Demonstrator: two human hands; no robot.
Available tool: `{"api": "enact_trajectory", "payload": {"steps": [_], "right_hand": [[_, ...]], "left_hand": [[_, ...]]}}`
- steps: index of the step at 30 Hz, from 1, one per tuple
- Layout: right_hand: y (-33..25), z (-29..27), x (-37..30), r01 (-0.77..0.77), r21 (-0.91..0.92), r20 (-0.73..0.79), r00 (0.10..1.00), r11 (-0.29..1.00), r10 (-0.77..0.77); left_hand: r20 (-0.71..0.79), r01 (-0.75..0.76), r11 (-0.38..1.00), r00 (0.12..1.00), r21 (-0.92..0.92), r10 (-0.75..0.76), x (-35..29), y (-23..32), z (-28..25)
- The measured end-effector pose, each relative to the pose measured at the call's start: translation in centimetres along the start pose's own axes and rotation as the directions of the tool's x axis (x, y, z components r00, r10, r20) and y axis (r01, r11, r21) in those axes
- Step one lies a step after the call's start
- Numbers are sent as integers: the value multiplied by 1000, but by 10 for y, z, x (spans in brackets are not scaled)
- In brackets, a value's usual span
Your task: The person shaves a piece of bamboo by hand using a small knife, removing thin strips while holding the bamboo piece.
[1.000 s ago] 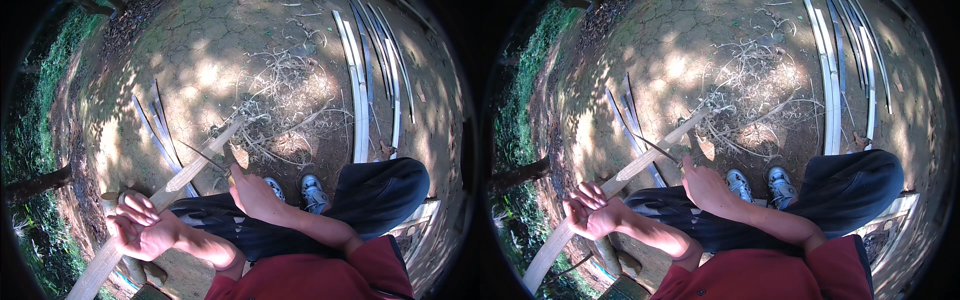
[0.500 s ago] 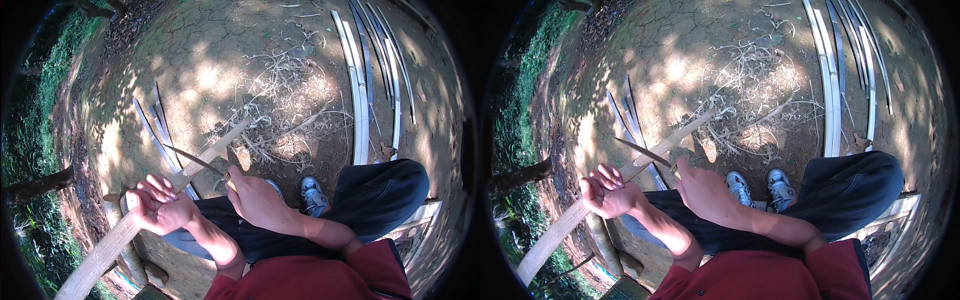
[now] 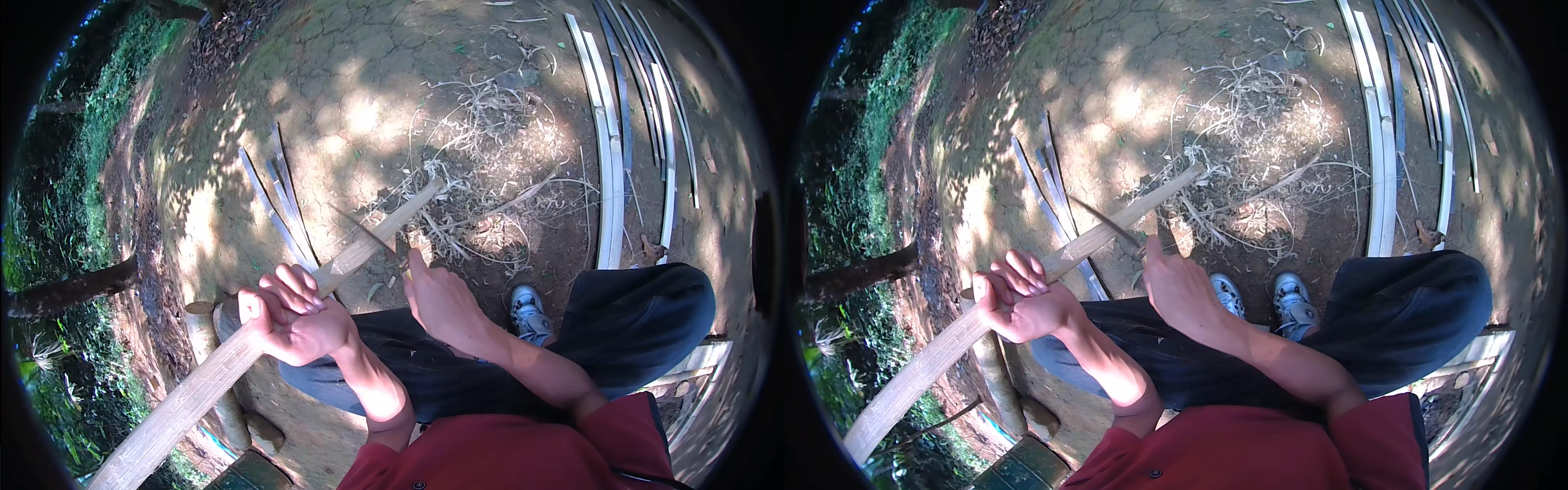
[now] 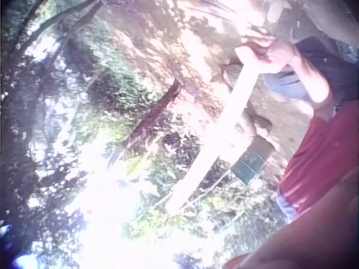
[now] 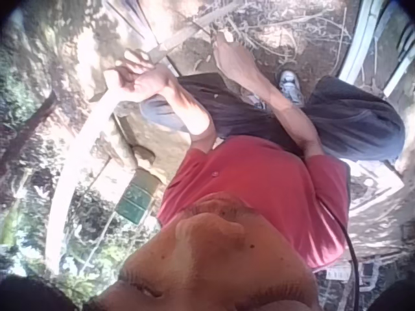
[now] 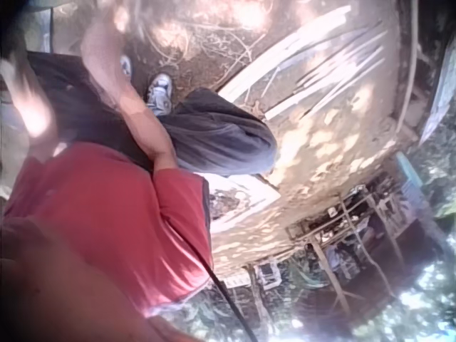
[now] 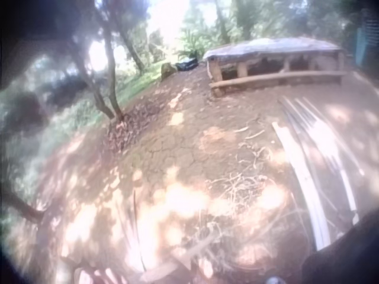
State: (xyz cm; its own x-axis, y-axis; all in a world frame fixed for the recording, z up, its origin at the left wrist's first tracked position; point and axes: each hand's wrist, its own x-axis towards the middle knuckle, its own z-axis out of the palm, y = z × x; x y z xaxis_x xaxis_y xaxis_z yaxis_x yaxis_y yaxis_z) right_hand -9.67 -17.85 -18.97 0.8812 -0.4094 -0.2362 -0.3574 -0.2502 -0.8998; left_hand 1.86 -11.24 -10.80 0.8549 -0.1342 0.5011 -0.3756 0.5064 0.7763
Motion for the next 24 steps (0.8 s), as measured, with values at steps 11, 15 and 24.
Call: {"api": "enact_trajectory", "payload": {"steps": [11, 15, 24], "right_hand": [[56, 12, 24, -77, -32, -79, 994, 997, 74], [33, -1, 16, -32, -1, -57, 998, 999, 32], [89, 14, 34, -116, -10, -78, 990, 993, 115]], "left_hand": [[42, 9, 999, 999, -36, -7, -6, 3, 2], [40, -14, 1000, 999, -6, 14, -11, 2, 13], [105, -20, 999, 994, -45, 24, -9, 1, 13]]}}
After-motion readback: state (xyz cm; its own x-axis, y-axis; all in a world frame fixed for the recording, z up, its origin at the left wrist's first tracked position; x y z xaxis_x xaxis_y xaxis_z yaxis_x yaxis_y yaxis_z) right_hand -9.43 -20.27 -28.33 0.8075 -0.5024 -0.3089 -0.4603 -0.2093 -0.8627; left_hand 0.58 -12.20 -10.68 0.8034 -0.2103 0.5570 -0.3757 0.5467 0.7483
